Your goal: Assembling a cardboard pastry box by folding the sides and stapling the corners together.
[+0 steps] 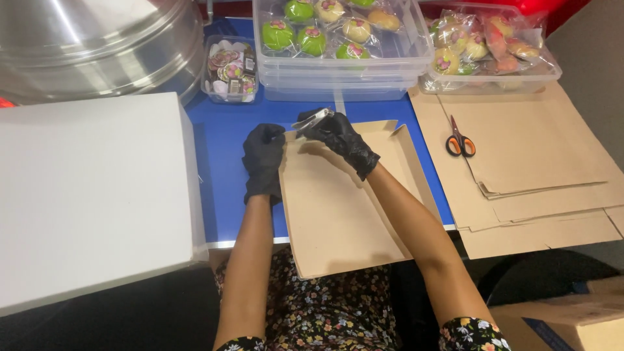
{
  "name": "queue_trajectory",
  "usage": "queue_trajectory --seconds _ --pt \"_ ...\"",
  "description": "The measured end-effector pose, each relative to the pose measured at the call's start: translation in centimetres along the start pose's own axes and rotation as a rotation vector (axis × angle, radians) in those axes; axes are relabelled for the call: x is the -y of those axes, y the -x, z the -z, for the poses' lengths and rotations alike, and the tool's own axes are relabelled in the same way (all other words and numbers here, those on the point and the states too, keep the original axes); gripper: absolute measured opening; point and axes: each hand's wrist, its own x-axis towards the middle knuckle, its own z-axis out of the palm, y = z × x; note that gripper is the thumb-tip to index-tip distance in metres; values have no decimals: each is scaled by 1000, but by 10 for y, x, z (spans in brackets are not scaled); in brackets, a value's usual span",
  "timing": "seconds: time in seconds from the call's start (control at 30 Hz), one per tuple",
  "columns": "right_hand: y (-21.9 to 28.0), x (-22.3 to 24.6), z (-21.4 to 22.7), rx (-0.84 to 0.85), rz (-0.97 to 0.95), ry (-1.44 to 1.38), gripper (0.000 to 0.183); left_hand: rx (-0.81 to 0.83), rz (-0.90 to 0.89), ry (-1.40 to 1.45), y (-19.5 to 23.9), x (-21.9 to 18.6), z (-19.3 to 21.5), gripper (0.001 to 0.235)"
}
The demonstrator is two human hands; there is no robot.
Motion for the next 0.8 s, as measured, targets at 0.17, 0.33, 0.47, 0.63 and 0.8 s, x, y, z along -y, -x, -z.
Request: queue_trajectory --seconds 0.17,0.33,0.47,0.63,0.8 --pt "-25 -58 6 99 278 258 13 -12 -33 54 0 4 -1 19" --pt "-31 -50 -3 101 263 296 10 -4 -50 22 -9 11 -5 17" --pt "-40 -49 -4 127 82 379 11 -9 -38 3 3 -2 2 18" --pt "-40 -46 -10 156 94 390 19 14 23 -4 10 -8 0 18" --pt "-40 -35 -22 114 -37 544 20 36 25 37 2 2 -4 19"
